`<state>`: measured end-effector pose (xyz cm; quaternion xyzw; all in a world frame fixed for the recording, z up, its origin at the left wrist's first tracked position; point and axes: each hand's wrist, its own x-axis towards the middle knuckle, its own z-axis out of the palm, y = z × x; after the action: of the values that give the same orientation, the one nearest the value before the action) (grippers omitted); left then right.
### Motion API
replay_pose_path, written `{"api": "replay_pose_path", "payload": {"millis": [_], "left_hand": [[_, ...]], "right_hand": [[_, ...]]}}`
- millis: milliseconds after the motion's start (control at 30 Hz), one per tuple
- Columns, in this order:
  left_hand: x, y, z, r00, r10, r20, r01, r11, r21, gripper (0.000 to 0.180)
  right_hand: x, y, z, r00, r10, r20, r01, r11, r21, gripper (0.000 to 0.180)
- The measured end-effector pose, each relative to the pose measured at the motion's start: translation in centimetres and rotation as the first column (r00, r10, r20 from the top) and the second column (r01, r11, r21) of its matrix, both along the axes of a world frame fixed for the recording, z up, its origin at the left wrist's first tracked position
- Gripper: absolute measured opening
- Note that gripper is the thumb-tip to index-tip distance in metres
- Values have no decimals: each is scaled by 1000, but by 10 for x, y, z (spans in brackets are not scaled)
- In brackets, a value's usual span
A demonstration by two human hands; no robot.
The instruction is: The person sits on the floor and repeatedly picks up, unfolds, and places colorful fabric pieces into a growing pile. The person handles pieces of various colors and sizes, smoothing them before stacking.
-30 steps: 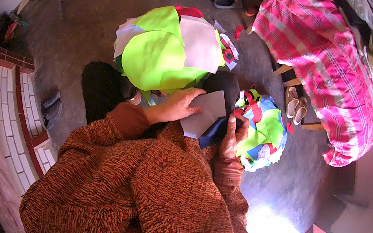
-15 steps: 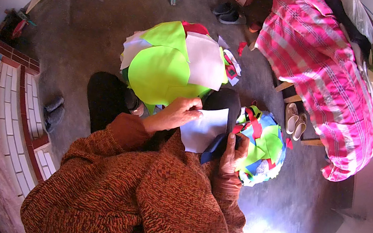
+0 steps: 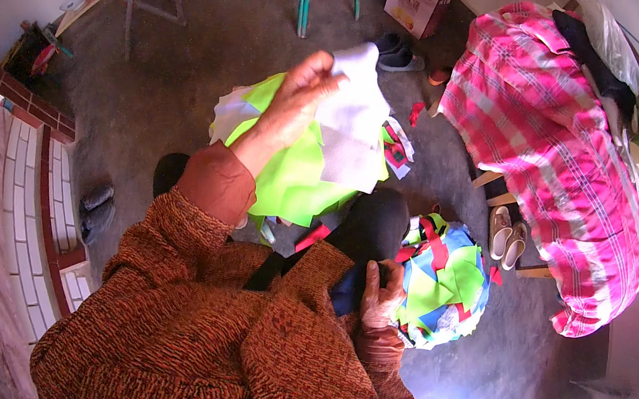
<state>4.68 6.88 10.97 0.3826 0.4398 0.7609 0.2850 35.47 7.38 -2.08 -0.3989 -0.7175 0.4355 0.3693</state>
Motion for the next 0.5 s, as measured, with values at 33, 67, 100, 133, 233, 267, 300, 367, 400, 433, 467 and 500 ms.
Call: {"api": "replay_pose_path", "payload": {"millis": [33, 67, 100, 133, 233, 267, 300, 367, 400, 433, 467, 500], "left_hand": [[-4, 4, 6, 998, 31, 63, -37, 995, 90, 10], [-10, 9, 5, 992, 105, 76, -113, 988, 106, 11], [-18, 12, -1, 979, 180, 93, -191, 974, 119, 11], [-35, 13, -26, 963, 265, 56, -269, 960, 83, 11], [-61, 12, -100, 778, 481, -405, -621, 685, -381, 16], [-70, 7, -128, 790, 470, -394, -611, 654, -445, 17], [-72, 4, -133, 806, 454, -380, -592, 625, -509, 18], [-75, 5, -143, 756, 510, -410, -654, 616, -440, 22], [-72, 4, -142, 732, 536, -421, -681, 608, -408, 25], [-71, 3, -139, 737, 550, -392, -675, 608, -418, 28], [-70, 3, -136, 742, 564, -362, -670, 608, -426, 32], [-70, 3, -131, 745, 578, -334, -666, 610, -430, 35]], "right_hand": [[0, 0, 2, 999, -3, 35, 2, 1000, 28, 21], [-2, 0, 4, 999, -20, 47, 17, 999, 50, 22], [-2, -1, 7, 998, -22, 63, 20, 999, 31, 22], [-3, -1, 9, 997, -20, 79, 19, 1000, 13, 22], [-4, -1, 12, 994, -15, 105, 17, 1000, -19, 21], [-4, -1, 13, 994, -3, 105, 6, 1000, -28, 20], [-5, -1, 13, 994, 3, 107, 1, 999, -37, 19], [-7, 0, 13, 998, 9, 69, -7, 999, -34, 19], [-7, -1, 13, 998, 12, 55, -10, 999, -35, 19], [-7, -1, 15, 997, 13, 82, -11, 1000, -22, 19], [-8, -2, 19, 994, 13, 108, -12, 1000, -10, 19], [-9, -2, 21, 992, 12, 129, -13, 1000, 5, 19]]}}
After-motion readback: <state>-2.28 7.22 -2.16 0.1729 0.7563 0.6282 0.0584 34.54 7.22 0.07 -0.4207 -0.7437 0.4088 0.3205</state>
